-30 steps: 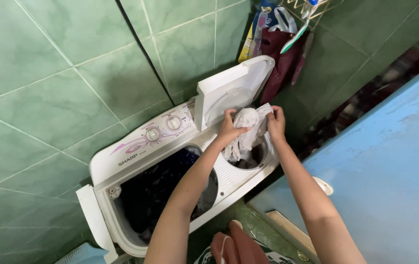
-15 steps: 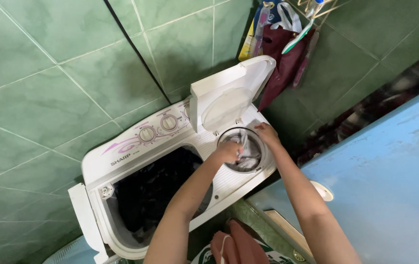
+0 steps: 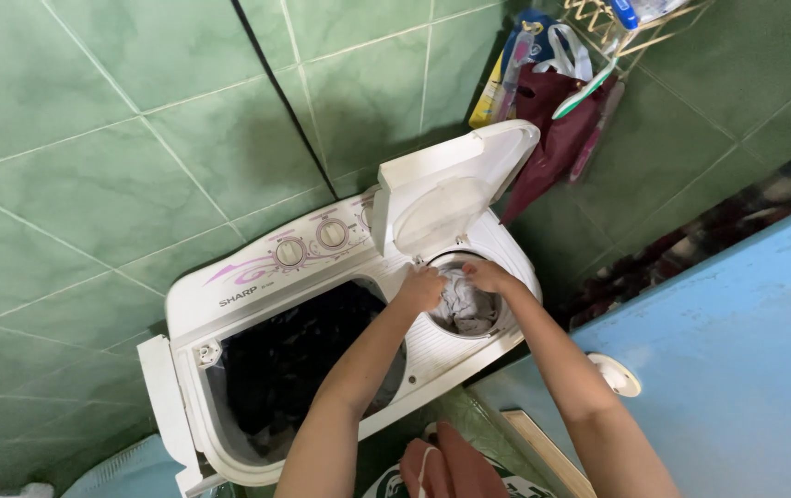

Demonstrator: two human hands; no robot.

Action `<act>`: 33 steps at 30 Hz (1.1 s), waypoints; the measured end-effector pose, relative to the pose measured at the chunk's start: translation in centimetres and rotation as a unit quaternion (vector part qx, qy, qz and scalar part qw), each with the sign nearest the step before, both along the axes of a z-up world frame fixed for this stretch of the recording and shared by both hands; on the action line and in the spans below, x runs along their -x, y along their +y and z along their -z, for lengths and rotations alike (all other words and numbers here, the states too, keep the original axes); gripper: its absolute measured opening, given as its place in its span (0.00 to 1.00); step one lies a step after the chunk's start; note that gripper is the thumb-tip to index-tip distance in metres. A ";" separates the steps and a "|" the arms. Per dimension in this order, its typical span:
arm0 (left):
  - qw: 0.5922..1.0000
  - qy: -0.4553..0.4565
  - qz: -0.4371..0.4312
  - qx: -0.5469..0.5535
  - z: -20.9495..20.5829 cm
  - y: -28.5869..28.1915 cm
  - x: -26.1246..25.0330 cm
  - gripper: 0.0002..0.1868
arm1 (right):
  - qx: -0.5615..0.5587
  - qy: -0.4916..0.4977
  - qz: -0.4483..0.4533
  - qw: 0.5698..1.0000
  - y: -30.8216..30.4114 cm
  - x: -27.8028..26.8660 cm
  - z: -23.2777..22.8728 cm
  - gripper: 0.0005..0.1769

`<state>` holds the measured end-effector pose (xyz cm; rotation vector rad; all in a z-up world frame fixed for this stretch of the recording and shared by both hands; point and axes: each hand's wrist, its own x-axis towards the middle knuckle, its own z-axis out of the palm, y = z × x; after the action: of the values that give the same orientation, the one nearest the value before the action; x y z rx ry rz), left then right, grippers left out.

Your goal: Transferring and arranging wet clothes in a twin-tub washing machine

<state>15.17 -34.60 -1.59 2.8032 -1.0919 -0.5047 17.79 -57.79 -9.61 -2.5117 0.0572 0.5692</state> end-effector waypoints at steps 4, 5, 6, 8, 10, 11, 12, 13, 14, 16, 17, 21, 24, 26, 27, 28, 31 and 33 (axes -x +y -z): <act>1.000 -0.012 -0.016 0.018 0.7 1.6 -0.4 0.23 | -0.007 -0.014 -0.030 0.999 2.4 -1.4 0.3 0.23; 0.999 -0.017 -0.019 0.024 0.6 2.2 -0.2 0.23 | -0.020 -0.028 -0.037 0.999 3.6 -1.3 -0.3 0.23; 0.999 -0.022 -0.022 0.029 0.5 2.9 -0.1 0.23 | -0.034 -0.042 -0.045 0.998 4.8 -1.2 -1.1 0.22; 0.999 -0.024 -0.026 0.026 0.1 4.5 0.0 0.24 | -0.036 -0.040 -0.049 0.997 6.8 -1.4 -1.0 0.23; 0.999 -0.025 -0.031 0.022 0.6 6.5 0.1 0.24 | -0.038 -0.037 -0.055 0.997 8.8 -1.3 -1.4 0.25; 0.999 -0.019 -0.033 0.035 1.3 7.6 0.1 0.24 | -0.046 -0.041 -0.064 0.996 9.7 -1.0 -1.8 0.26; 0.998 -0.012 -0.035 0.047 2.0 8.8 0.1 0.23 | -0.054 -0.046 -0.074 0.995 10.7 -0.7 -2.2 0.27; 0.998 -0.011 -0.044 0.047 1.2 10.2 0.9 0.23 | -0.055 -0.044 -0.082 0.994 12.2 -0.5 -2.1 0.27; 0.998 -0.003 -0.055 0.032 0.3 11.6 1.6 0.23 | -0.040 -0.048 -0.088 0.994 13.7 -0.3 -2.1 0.25; 0.997 0.004 -0.073 0.016 -1.4 14.6 3.2 0.23 | -0.026 -0.053 -0.102 0.993 16.5 -0.3 -1.3 0.23; 0.996 0.012 -0.088 0.025 -2.3 16.2 4.1 0.23 | -0.016 -0.055 -0.111 0.992 17.8 -0.5 -0.4 0.22; 0.993 0.019 -0.117 0.029 0.7 22.1 6.1 0.23 | -0.030 -0.038 -0.130 0.990 22.9 2.4 -0.3 0.24; 0.990 0.022 -0.140 0.019 1.8 26.0 8.1 0.23 | -0.054 -0.033 -0.139 0.988 25.8 4.1 0.8 0.21; 0.988 0.025 -0.152 0.014 2.6 28.3 9.2 0.24 | -0.045 -0.026 -0.151 0.987 27.7 5.5 0.6 0.23; 0.987 0.027 -0.160 0.009 3.0 29.4 9.7 0.24 | -0.034 -0.021 -0.160 0.986 28.5 6.2 0.5 0.24; 0.986 0.027 -0.162 0.008 2.5 30.2 10.6 0.24 | -0.035 -0.021 -0.162 0.986 29.3 6.5 0.9 0.24; 0.986 0.017 -0.168 0.005 1.1 32.2 13.0 0.26 | -0.022 -0.027 -0.166 0.985 31.6 7.9 1.7 0.28; 0.984 0.014 -0.177 -0.006 0.2 32.8 14.2 0.28 | -0.026 -0.040 -0.165 0.985 33.0 8.8 1.7 0.33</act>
<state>1.01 -1.79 -1.79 2.8975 -0.5633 -0.5084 8.99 -24.82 -11.28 -2.5046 -0.4043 0.5901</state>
